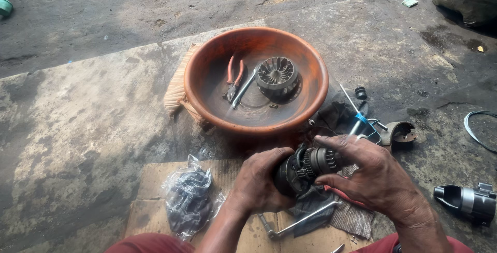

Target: The person disassembles a small electric motor using a T-handle wrench and pliers, removes the rotor, and then reassembles the motor housing and rotor. The person tightens the housing bolts and secures the rotor with a nut.

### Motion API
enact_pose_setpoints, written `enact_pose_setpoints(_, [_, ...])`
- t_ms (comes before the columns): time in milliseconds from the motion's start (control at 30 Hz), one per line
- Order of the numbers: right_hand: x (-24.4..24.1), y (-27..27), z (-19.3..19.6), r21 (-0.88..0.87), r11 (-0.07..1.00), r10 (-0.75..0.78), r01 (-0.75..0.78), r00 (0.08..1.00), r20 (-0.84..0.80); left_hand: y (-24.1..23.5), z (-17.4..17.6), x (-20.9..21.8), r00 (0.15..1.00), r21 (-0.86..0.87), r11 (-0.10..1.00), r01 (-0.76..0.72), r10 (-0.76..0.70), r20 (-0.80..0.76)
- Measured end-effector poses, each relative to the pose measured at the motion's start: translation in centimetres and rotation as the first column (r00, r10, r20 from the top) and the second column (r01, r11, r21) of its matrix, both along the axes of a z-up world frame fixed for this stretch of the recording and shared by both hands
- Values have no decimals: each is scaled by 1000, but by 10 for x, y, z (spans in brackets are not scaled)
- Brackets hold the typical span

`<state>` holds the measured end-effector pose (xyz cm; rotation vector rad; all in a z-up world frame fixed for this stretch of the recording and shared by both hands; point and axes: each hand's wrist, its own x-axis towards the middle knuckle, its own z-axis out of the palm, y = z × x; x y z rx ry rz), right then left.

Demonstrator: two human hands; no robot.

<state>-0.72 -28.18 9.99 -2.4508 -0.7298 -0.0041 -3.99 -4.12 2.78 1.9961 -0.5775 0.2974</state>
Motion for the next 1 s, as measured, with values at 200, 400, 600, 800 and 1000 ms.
enact_pose_setpoints(200, [-6, -3, 9, -9, 1000, -9, 8, 990, -141, -18, 5, -13, 999, -14, 999, -43, 44, 11])
enact_pose_setpoints(400, [-7, 38, -12, 791, 582, -30, 189, 977, -212, -32, 9, -17, 963, 9, 972, -233, 232, -140])
enact_pose_setpoints(600, [8, 41, -61, 692, -91, -205, 716, 667, -717, -32, 6, -19, 986, 189, 968, -165, 169, -3])
enact_pose_setpoints(800, [11, 5, -71, 900, 46, 245, 433, 869, -430, -17, -10, -7, 804, -62, 986, 156, -163, -571])
enact_pose_setpoints(1000, [3, 10, -59, 963, -181, 808, 198, 588, 31, -5, -35, -12, 448, -689, 628, 361, -765, -462])
